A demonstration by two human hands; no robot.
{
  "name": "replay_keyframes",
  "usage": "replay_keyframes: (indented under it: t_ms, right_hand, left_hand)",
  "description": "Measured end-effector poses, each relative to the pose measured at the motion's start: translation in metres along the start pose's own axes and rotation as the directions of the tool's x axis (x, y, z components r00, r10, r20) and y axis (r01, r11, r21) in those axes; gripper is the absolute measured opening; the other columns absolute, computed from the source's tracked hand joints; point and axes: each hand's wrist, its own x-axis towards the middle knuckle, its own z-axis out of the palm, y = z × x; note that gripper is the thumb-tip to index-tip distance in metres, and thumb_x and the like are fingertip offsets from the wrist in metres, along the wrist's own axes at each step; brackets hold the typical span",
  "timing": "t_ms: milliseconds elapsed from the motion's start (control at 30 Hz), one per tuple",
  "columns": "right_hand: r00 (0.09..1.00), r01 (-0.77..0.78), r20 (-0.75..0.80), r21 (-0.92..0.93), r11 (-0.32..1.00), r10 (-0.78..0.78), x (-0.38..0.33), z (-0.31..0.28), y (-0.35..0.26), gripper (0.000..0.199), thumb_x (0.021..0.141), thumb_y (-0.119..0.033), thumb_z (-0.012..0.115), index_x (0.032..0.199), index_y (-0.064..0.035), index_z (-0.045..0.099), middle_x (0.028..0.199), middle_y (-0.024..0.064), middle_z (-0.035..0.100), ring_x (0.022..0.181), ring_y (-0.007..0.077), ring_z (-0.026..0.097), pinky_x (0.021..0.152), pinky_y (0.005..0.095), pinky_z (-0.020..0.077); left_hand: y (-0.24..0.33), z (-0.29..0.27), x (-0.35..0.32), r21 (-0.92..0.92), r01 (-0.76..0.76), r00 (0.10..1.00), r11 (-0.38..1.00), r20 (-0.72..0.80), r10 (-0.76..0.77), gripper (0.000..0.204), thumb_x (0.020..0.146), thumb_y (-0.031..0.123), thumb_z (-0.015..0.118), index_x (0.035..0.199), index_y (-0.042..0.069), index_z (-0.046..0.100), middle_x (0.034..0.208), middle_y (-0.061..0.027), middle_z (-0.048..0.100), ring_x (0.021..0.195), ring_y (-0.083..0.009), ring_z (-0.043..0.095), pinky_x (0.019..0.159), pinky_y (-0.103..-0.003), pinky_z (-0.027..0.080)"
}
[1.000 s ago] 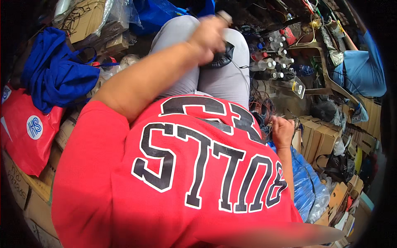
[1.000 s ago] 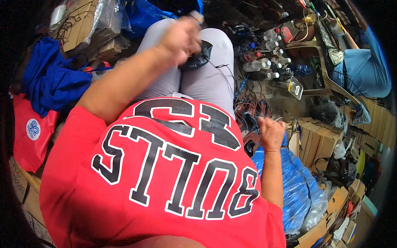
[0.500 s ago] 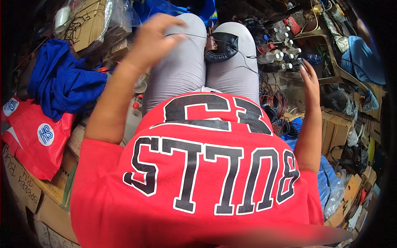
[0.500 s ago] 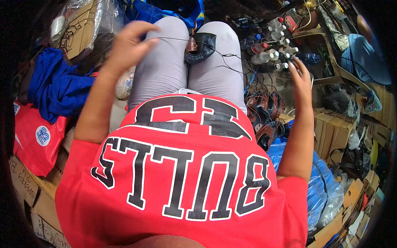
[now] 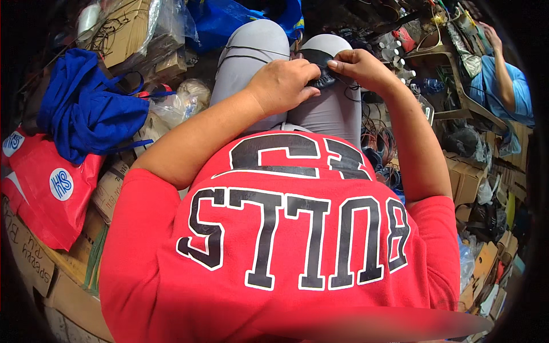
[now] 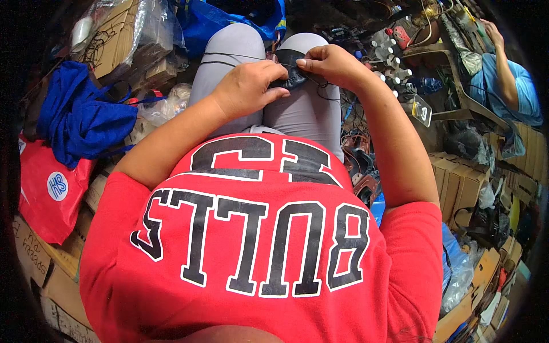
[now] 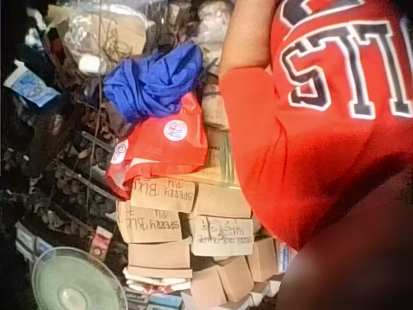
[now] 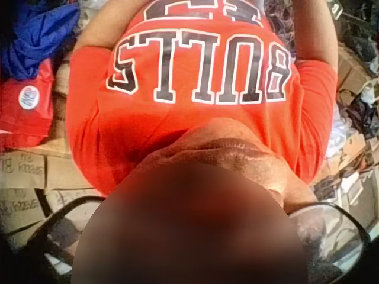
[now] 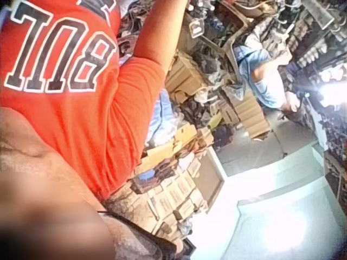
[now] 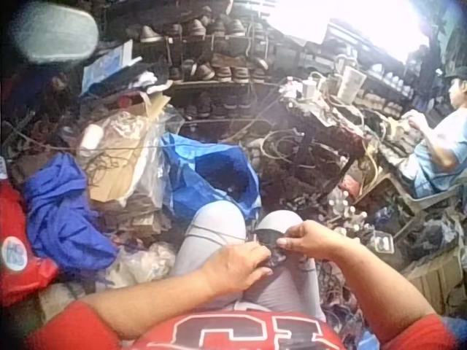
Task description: Stitching and assembling a black leather component of a shoe using a needle and thread.
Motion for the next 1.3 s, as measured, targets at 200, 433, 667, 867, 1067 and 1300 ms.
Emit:
replay_keyframes:
  t_ms: [200,433,667,867,1067,1300]
  right_hand:
    - [1.0,0.025,0.001,0.38,0.925,-0.027,-0.001,0.013,0.012,0.03,0.09,-0.031,0.057,0.097,-0.0017,0.062,0.087,-0.0015,0.062,0.079,0.0054,0.052,0.072,0.0209,0.0406]
    - [0.998,0.045,-0.063,0.425,0.904,-0.021,-0.011,0.016,0.012,0.034,0.089,-0.036,0.058,0.103,-0.006,0.065,0.079,-0.0033,0.057,0.07,0.005,0.046,0.064,0.0206,0.037]
    - [0.84,-0.125,-0.426,0.454,0.882,0.337,-0.086,-0.037,0.118,0.05,0.089,-0.05,0.046,0.104,-0.0075,0.067,0.095,0.0065,0.061,0.088,0.0143,0.05,0.081,0.0278,0.0379]
    - [0.572,-0.803,-0.598,-0.27,0.53,0.562,-0.145,-0.043,0.187,0.036,0.084,-0.042,0.056,0.113,-0.0202,0.064,0.115,0.0115,0.061,0.11,0.0278,0.056,0.092,0.0481,0.0361]
    - [0.765,-0.189,-0.641,-0.318,0.929,-0.063,-0.109,-0.033,0.097,0.021,0.086,-0.021,0.059,0.098,-0.005,0.067,0.088,0.0089,0.06,0.081,0.0203,0.058,0.074,0.0291,0.0445]
    - [0.973,0.173,-0.175,0.12,0.978,-0.15,-0.039,0.022,0.011,0.017,0.084,-0.013,0.065,0.091,0.0018,0.062,0.086,0.0022,0.055,0.082,0.0095,0.053,0.072,0.0251,0.0441]
  left_hand:
    - [-0.001,0.004,0.003,-0.093,0.072,0.997,0.993,0.025,-0.07,0.028,0.071,0.02,0.073,0.092,0.005,0.059,0.088,-0.0129,0.062,0.08,-0.0316,0.061,0.072,-0.037,0.048]
    - [0.003,0.003,0.003,-0.098,0.044,0.999,0.994,0.011,-0.043,0.029,0.072,0.02,0.072,0.093,0.005,0.06,0.088,-0.0133,0.061,0.077,-0.0304,0.06,0.069,-0.036,0.048]
    - [-0.006,-0.014,0.004,-0.133,-0.016,0.992,0.991,-0.128,-0.002,0.018,0.075,0.017,0.069,0.086,0.004,0.062,0.081,-0.0109,0.061,0.073,-0.027,0.059,0.066,-0.034,0.047]
    - [-0.019,-0.022,0.019,-0.063,0.022,0.996,0.998,-0.079,-0.027,0.015,0.077,0.012,0.066,0.089,0.005,0.063,0.083,-0.0112,0.062,0.076,-0.0278,0.061,0.069,-0.035,0.048]
    - [-0.021,-0.037,0.02,-0.01,0.029,0.996,1.0,0.085,-0.028,0.012,0.079,0.014,0.064,0.088,0.005,0.063,0.079,-0.0126,0.061,0.074,-0.0287,0.06,0.067,-0.037,0.047]
    - [-0.027,-0.042,0.011,0.063,0.026,1.0,0.998,0.0,-0.026,0.013,0.08,0.017,0.063,0.084,0.005,0.063,0.075,-0.0123,0.059,0.069,-0.0296,0.057,0.063,-0.038,0.045]
